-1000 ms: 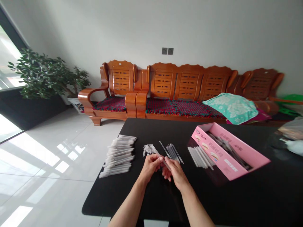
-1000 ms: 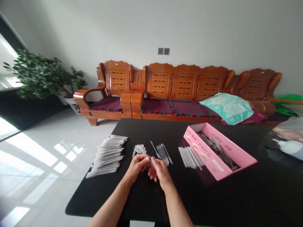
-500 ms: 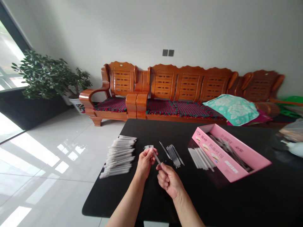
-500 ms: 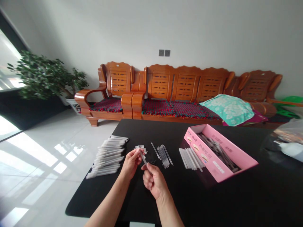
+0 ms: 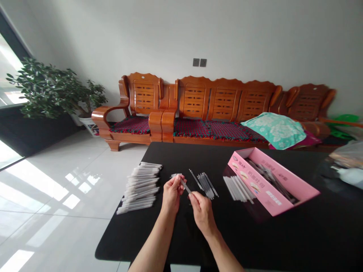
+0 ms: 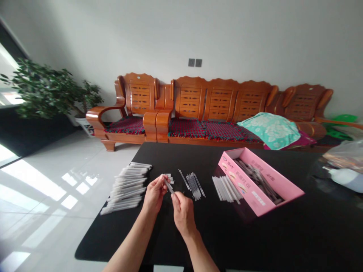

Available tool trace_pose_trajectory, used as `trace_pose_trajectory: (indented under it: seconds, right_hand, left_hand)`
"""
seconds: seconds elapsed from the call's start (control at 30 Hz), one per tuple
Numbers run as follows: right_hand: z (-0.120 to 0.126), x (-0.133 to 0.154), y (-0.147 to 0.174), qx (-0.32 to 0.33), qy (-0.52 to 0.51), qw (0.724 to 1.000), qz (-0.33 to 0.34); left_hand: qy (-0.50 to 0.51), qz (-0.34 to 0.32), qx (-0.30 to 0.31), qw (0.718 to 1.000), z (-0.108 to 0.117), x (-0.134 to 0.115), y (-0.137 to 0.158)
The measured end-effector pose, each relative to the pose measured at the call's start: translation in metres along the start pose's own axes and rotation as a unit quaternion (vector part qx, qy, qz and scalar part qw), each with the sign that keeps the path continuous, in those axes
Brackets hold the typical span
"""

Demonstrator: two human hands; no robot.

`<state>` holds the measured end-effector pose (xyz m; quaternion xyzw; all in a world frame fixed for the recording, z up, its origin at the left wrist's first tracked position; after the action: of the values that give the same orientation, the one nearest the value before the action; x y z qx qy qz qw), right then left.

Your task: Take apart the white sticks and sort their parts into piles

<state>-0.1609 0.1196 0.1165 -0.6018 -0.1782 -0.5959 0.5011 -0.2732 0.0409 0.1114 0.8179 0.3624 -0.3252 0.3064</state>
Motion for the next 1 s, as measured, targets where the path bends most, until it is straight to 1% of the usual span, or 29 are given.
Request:
trace_pose_trajectory:
  seconds: [0.03, 0.07, 0.13, 0.17, 0.2, 0.23, 0.27, 0.3, 0.33, 0.37, 0.4, 0.43, 0.47, 0.53, 0.6, 0.63, 0.67, 0.73, 0.8, 0.83, 0.9, 1.0]
  right_hand:
    - [-0.004, -0.005, 0.001, 0.002, -0.075, 0.996, -0.05]
    - [-0.011, -0.011, 0.002, 0.009, -0.158, 0.982, -0.103]
    - [-0.023, -0.018, 0.005, 0.026, -0.301, 0.936, -0.182]
    - [-0.027, -0.019, 0.005, 0.031, -0.342, 0.917, -0.201]
    - [-0.028, -0.02, 0.004, 0.03, -0.358, 0.91, -0.207]
    - [-0.027, -0.021, 0.003, 0.024, -0.346, 0.916, -0.201]
    - [-0.023, -0.02, 0.0, 0.016, -0.308, 0.934, -0.179]
    - [-0.017, -0.017, -0.004, 0.011, -0.245, 0.959, -0.141]
    - [-0.01, -0.013, -0.007, 0.011, -0.158, 0.983, -0.09]
    - [-0.004, -0.008, -0.01, 0.017, -0.058, 0.998, -0.033]
    - [0.002, -0.003, -0.01, 0.029, 0.044, 0.998, 0.023]
    - [0.006, -0.001, -0.008, 0.043, 0.136, 0.987, 0.069]
    - [0.011, -0.002, -0.005, 0.055, 0.209, 0.971, 0.1]
    - [0.026, -0.013, 0.005, 0.062, 0.299, 0.944, 0.121]
    - [0.053, -0.029, 0.013, 0.019, 0.353, 0.93, 0.101]
    - [0.071, -0.038, 0.015, -0.015, 0.388, 0.919, 0.075]
    - [0.09, -0.046, 0.016, -0.046, 0.43, 0.901, 0.044]
    - [0.131, -0.06, 0.015, -0.099, 0.527, 0.843, -0.038]
    - [0.167, -0.071, 0.008, -0.115, 0.594, 0.79, -0.096]
    - [0.181, -0.076, 0.003, -0.106, 0.616, 0.773, -0.106]
    - [0.202, -0.086, -0.007, -0.087, 0.648, 0.749, -0.109]
    - [0.219, -0.095, -0.018, -0.077, 0.685, 0.719, -0.085]
  left_hand:
    - [-0.002, 0.001, 0.011, 1.0, -0.001, -0.001, -0.001]
    - [-0.007, 0.003, 0.023, 1.0, -0.001, -0.002, -0.002]
    - [-0.019, 0.01, 0.04, 0.999, -0.002, -0.001, -0.004]
    - [-0.025, 0.013, 0.045, 0.999, -0.002, 0.001, -0.005]
    - [-0.03, 0.015, 0.047, 0.998, -0.001, 0.003, -0.006]
    - [-0.032, 0.014, 0.046, 0.998, -0.001, 0.006, -0.007]
    - [-0.033, 0.011, 0.042, 0.998, 0.0, 0.009, -0.008]
    - [-0.033, 0.009, 0.039, 0.999, 0.0, 0.011, -0.01]
    - [-0.029, 0.005, 0.032, 0.999, 0.001, 0.011, -0.013]
    - [-0.019, -0.004, 0.017, 1.0, 0.004, 0.009, -0.016]
    - [-0.002, -0.018, -0.005, 1.0, 0.008, 0.004, -0.019]
    - [0.018, -0.038, -0.034, 0.999, 0.013, -0.004, -0.022]
    - [0.041, -0.065, -0.072, 0.994, 0.02, -0.014, -0.025]
    - [0.045, -0.122, -0.119, 0.984, 0.031, -0.035, -0.027]
    - [-0.048, -0.148, -0.096, 0.983, 0.031, -0.048, -0.027]
    - [-0.106, -0.149, -0.087, 0.979, 0.031, -0.049, -0.027]
    - [-0.169, -0.144, -0.084, 0.971, 0.033, -0.045, -0.025]
    - [-0.284, -0.124, -0.108, 0.945, 0.041, -0.032, -0.023]
    - [-0.379, -0.111, -0.146, 0.907, 0.053, -0.016, -0.022]
    - [-0.41, -0.109, -0.164, 0.891, 0.059, -0.01, -0.022]
    - [-0.45, -0.105, -0.19, 0.866, 0.07, 0.0, -0.025]
    - [-0.477, -0.102, -0.211, 0.847, 0.08, 0.009, -0.033]
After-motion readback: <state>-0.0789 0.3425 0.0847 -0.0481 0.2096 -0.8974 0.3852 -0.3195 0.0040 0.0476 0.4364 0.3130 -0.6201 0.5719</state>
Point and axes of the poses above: each hand's wrist, its own y-axis away from the middle knuckle, its own z-axis out of the back of the hand, x = y × z, the point moved 6 cm from there along -y, towards the middle knuckle, and after that the axes turned 13 degrees about z, right-handed, at the moved point
